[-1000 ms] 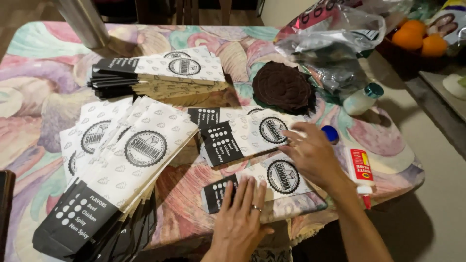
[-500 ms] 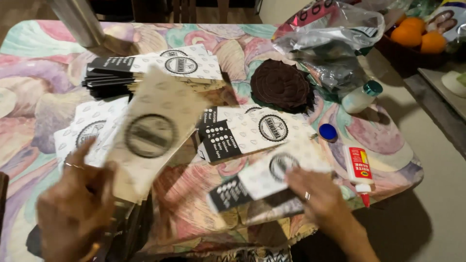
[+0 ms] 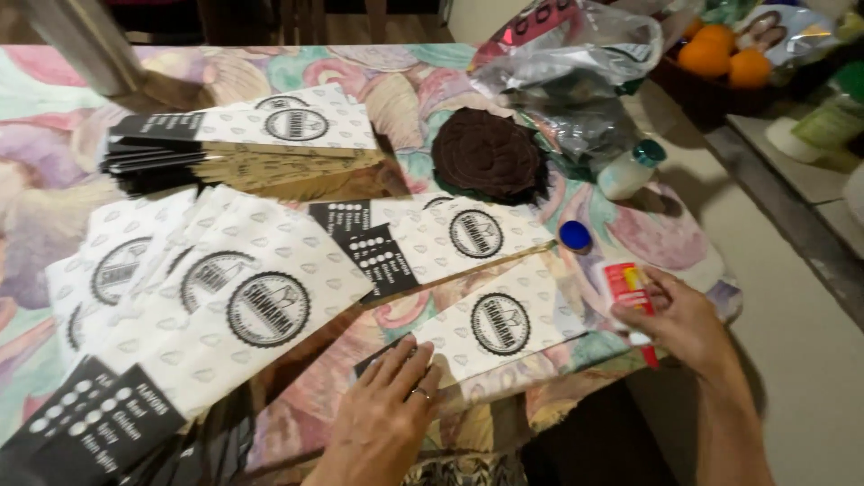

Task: The person is applying glue to the flaps of paper bags and folding them to complete the assembly process.

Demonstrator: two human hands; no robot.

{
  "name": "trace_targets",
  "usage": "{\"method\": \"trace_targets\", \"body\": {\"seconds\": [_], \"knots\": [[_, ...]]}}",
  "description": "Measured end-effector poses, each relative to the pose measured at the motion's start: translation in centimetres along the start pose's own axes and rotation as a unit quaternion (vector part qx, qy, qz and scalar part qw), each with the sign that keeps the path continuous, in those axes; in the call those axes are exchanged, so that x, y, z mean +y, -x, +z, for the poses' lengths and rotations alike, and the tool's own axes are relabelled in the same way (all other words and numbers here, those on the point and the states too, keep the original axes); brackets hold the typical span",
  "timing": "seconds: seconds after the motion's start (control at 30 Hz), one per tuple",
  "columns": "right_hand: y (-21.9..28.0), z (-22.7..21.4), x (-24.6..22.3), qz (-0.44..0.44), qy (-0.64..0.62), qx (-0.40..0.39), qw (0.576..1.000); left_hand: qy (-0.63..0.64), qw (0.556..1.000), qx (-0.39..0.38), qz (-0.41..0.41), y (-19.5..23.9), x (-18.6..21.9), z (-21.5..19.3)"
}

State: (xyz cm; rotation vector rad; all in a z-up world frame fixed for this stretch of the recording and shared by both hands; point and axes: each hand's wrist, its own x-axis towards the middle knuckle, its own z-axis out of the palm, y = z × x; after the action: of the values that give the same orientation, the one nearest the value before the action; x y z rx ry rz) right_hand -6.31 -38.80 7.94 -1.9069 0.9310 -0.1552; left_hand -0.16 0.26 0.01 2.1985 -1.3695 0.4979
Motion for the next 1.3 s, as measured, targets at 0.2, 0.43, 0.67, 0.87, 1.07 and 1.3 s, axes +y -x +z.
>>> {"method": "trace_targets", "body": {"seconds": [0.2, 0.43, 0.67, 0.87, 1.07, 1.3], "knots": [[-1.6, -2.6, 7.1, -0.069, -0.215, 0.086, 0.97, 0.008, 0.988, -0.148, -0.035, -0.2, -0.5, 0.1], [0.7, -3.5, 10.1, -0.169, -0.383, 0.088, 0.904, 0.008, 0.975, -0.21, -0.071, -1.7, -1.6, -1.2], [3.6, 0.0, 8.2, -0.34, -0.271, 0.136, 0.89, 0.052, 0.987, -0.134, -0.073, -2.7, -2.2, -1.8], [5.5, 4.4, 5.4, -0.365, -0.152, 0.108, 0.912, 0.113, 0.96, -0.174, -0.189, -3.1, -3.0, -2.4], [3.4, 2.7, 7.2, -0.382, -0.143, 0.094, 0.908, 0.136, 0.959, -0.137, -0.206, -3.9, -3.0, -3.4], [1.6, 0.2, 8.6, -0.358, -0.251, 0.106, 0.893, 0.149, 0.948, -0.152, -0.238, -4.6, -2.8, -4.1]]}}
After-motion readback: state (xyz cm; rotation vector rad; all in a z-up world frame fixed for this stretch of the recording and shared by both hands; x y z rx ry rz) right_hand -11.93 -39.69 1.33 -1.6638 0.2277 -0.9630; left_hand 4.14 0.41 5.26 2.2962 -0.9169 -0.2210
